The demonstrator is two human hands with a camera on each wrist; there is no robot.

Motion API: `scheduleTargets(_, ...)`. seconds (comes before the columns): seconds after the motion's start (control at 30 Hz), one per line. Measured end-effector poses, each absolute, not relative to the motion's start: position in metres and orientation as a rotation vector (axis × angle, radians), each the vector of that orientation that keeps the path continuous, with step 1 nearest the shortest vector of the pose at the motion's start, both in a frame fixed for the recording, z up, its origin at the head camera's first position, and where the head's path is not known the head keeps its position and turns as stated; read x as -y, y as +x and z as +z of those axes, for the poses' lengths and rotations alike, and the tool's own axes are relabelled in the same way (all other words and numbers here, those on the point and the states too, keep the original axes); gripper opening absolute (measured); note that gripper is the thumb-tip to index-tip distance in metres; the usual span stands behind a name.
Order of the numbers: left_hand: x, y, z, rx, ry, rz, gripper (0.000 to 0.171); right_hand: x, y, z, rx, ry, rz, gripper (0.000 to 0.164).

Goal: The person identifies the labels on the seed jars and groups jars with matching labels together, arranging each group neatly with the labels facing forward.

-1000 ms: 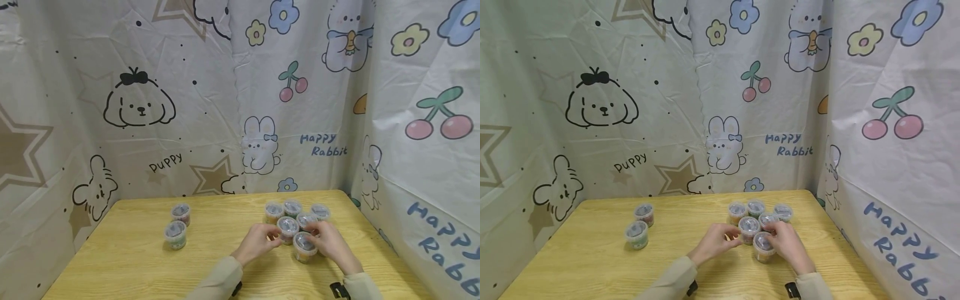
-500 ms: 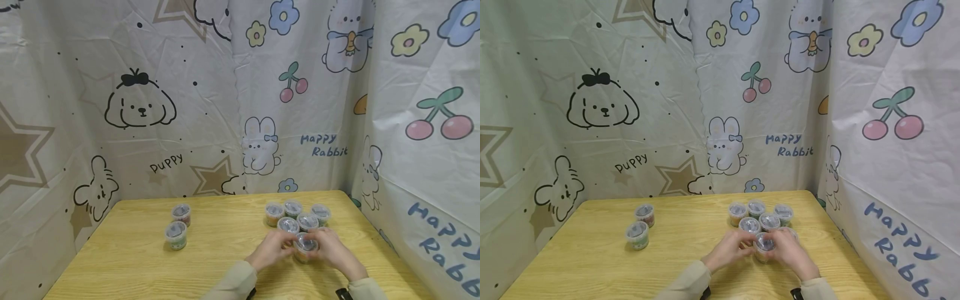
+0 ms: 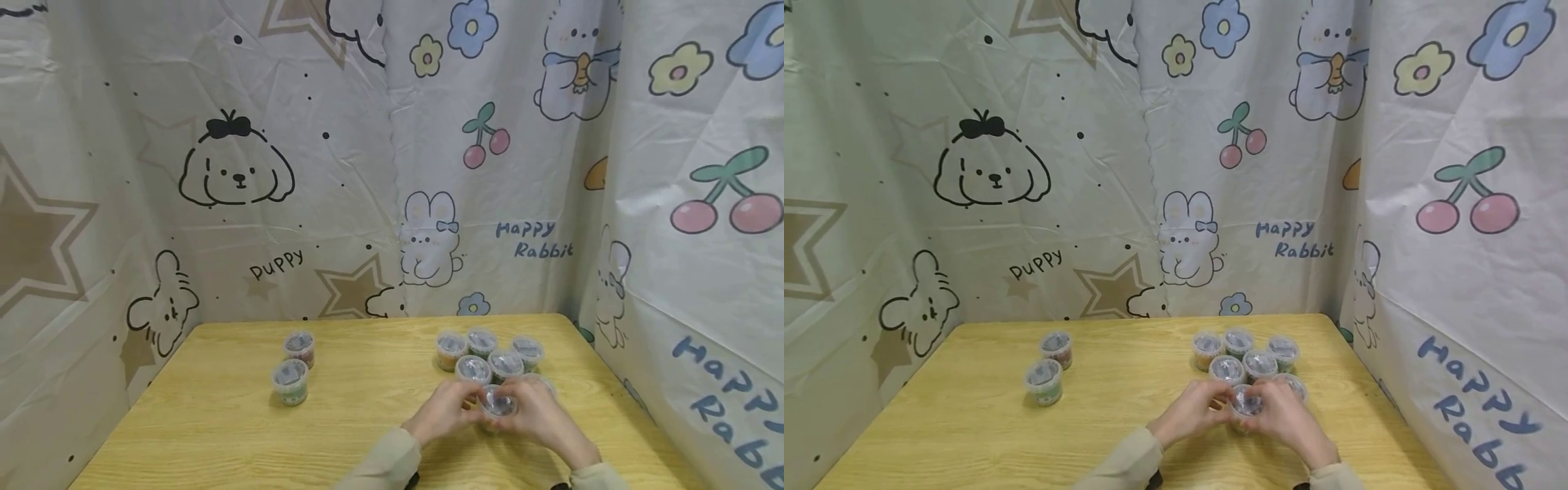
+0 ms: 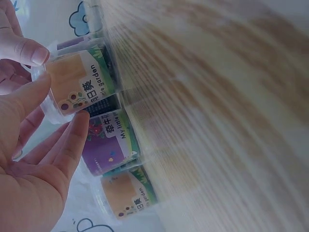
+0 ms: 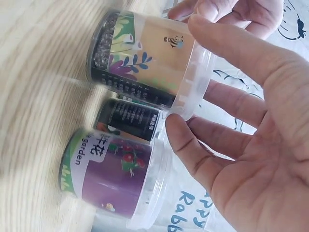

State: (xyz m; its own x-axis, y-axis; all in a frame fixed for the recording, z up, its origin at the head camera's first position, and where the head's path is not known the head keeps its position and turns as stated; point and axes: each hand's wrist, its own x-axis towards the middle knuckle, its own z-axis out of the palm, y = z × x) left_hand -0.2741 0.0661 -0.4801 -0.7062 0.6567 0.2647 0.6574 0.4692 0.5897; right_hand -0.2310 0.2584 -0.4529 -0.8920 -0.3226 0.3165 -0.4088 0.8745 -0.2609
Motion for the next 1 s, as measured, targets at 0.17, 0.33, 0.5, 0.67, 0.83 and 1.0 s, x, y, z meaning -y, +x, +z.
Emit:
scheduleTargets(0.17, -0.061, -0.273, -0.481, 2.694, -1.206, -1.102, 0.018, -0.258, -0.229, -0.454, 2.741, 0.58, 0.505, 0.037)
scheduleTargets(0.33, -0.05, -0.271, -0.478, 2.593, -1.243, -1.267, 0.018, -0.255, -0.225, -0.451, 2.701, 0.553, 0.576, 0.031)
scheduleTargets(0.5, -0.036, -0.267, -0.474, 2.51, -1.232, -1.44, 0.021, -0.249, -0.224, -0.446, 2.634, 0.562, 0.599, 0.036)
scheduleTargets(0.67, -0.021, -0.266, -0.472, 2.483, -1.179, -1.542, 0.025, -0.237, -0.225, -0.441, 2.628, 0.572, 0.699, 0.037)
scheduleTargets(0.83, -0.01, -0.268, -0.468, 2.493, -1.093, -1.584, 0.03, -0.227, -0.229, -0.439, 2.614, 0.572, 0.798, 0.034)
scheduleTargets(1.0, 0.0, -0.27, -0.465, 2.461, -1.058, -1.615, 0.032, -0.218, -0.235, -0.44, 2.607, 0.54, 0.898, 0.034)
